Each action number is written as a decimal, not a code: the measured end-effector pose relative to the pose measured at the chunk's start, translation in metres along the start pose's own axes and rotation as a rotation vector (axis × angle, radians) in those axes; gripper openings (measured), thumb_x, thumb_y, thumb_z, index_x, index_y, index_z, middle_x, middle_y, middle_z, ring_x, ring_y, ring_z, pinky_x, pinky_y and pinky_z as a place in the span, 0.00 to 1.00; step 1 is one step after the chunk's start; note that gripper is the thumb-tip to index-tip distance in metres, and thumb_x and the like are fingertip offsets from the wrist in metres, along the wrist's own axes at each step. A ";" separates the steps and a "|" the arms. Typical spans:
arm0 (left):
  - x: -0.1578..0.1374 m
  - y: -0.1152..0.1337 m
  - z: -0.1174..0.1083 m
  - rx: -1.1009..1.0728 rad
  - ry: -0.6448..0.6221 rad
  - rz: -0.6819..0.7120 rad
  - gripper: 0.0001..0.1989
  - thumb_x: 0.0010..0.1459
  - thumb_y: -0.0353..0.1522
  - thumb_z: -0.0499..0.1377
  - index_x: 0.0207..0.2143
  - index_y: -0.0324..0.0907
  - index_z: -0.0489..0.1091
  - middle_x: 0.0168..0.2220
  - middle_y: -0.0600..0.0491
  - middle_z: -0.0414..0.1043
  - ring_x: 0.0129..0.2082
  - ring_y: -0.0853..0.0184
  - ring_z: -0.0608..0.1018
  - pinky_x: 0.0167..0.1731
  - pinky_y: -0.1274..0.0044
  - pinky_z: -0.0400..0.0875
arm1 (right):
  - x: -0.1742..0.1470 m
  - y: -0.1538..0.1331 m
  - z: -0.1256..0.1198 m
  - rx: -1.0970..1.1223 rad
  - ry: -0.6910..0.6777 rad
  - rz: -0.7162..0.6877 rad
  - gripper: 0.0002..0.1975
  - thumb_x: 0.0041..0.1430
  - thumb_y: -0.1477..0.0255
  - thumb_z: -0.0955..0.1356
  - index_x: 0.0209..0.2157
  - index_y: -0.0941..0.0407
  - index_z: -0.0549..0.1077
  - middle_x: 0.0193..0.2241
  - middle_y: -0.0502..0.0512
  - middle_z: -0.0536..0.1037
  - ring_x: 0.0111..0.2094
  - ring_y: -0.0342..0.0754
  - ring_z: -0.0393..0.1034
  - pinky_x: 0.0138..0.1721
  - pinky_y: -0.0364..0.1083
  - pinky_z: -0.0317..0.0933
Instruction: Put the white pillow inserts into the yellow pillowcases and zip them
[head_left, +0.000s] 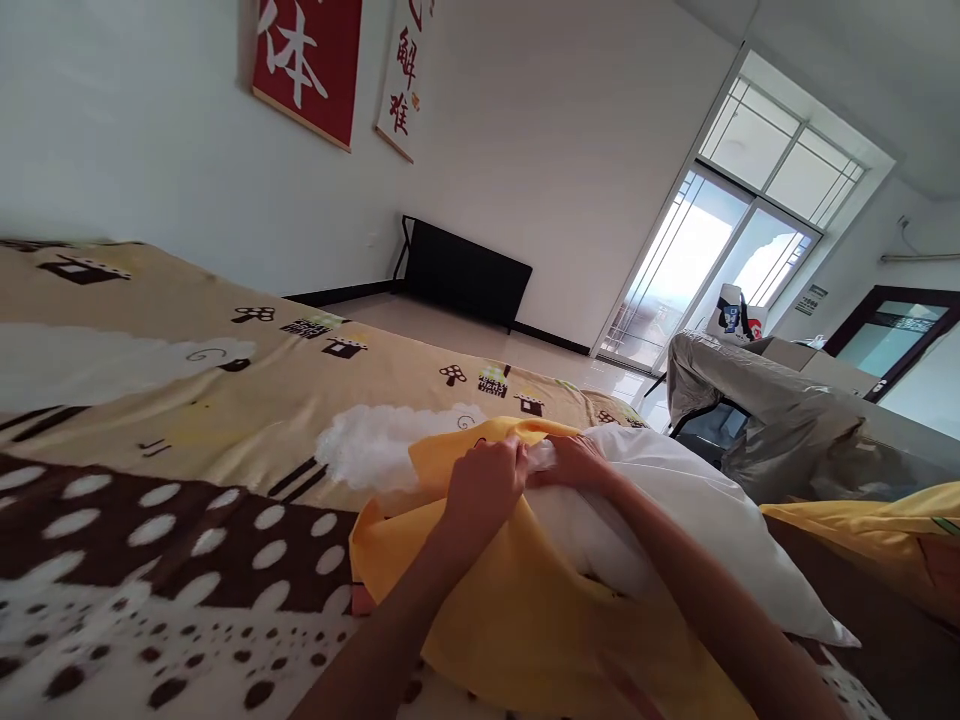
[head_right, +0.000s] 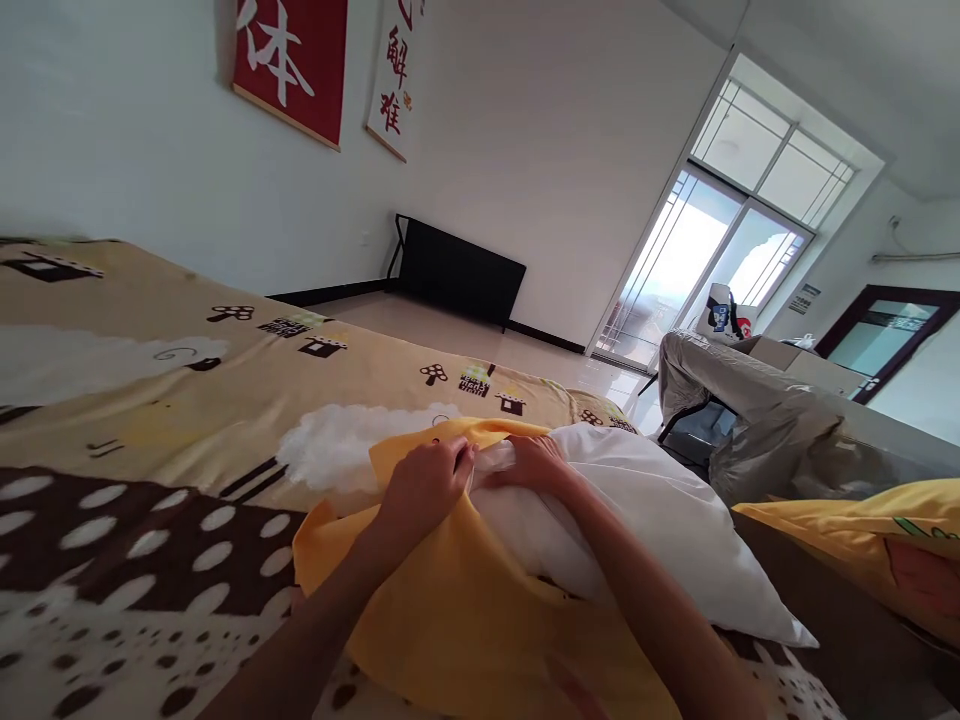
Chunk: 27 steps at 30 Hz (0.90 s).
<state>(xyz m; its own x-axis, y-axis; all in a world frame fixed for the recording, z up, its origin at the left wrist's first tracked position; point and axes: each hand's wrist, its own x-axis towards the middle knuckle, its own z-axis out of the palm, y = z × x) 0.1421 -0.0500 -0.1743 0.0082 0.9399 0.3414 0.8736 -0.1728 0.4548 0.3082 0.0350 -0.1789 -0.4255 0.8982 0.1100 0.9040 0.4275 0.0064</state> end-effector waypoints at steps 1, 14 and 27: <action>0.001 -0.004 -0.004 0.004 -0.008 -0.012 0.18 0.64 0.35 0.43 0.35 0.39 0.70 0.30 0.46 0.74 0.33 0.58 0.76 0.28 0.73 0.61 | -0.003 0.005 -0.004 0.105 -0.009 -0.061 0.31 0.47 0.50 0.69 0.48 0.56 0.72 0.40 0.55 0.77 0.40 0.52 0.70 0.40 0.45 0.61; -0.006 -0.006 0.009 0.134 -0.132 0.086 0.16 0.56 0.29 0.52 0.47 0.37 0.62 0.41 0.42 0.72 0.41 0.54 0.76 0.33 0.70 0.69 | -0.017 -0.002 -0.026 0.231 -0.122 -0.252 0.17 0.63 0.61 0.60 0.40 0.56 0.75 0.38 0.53 0.78 0.38 0.47 0.69 0.42 0.44 0.60; 0.001 0.009 0.031 0.029 0.034 0.164 0.11 0.61 0.26 0.45 0.42 0.40 0.63 0.35 0.47 0.73 0.35 0.63 0.77 0.30 0.75 0.65 | -0.014 -0.029 0.035 -0.137 0.086 -0.358 0.13 0.63 0.67 0.63 0.32 0.59 0.74 0.33 0.58 0.77 0.38 0.49 0.70 0.42 0.47 0.62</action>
<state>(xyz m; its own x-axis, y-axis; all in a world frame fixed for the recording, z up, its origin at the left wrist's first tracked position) 0.1652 -0.0410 -0.1952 0.1354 0.8893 0.4368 0.8755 -0.3138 0.3674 0.2866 0.0132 -0.2157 -0.7152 0.6805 0.1595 0.6986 0.6893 0.1918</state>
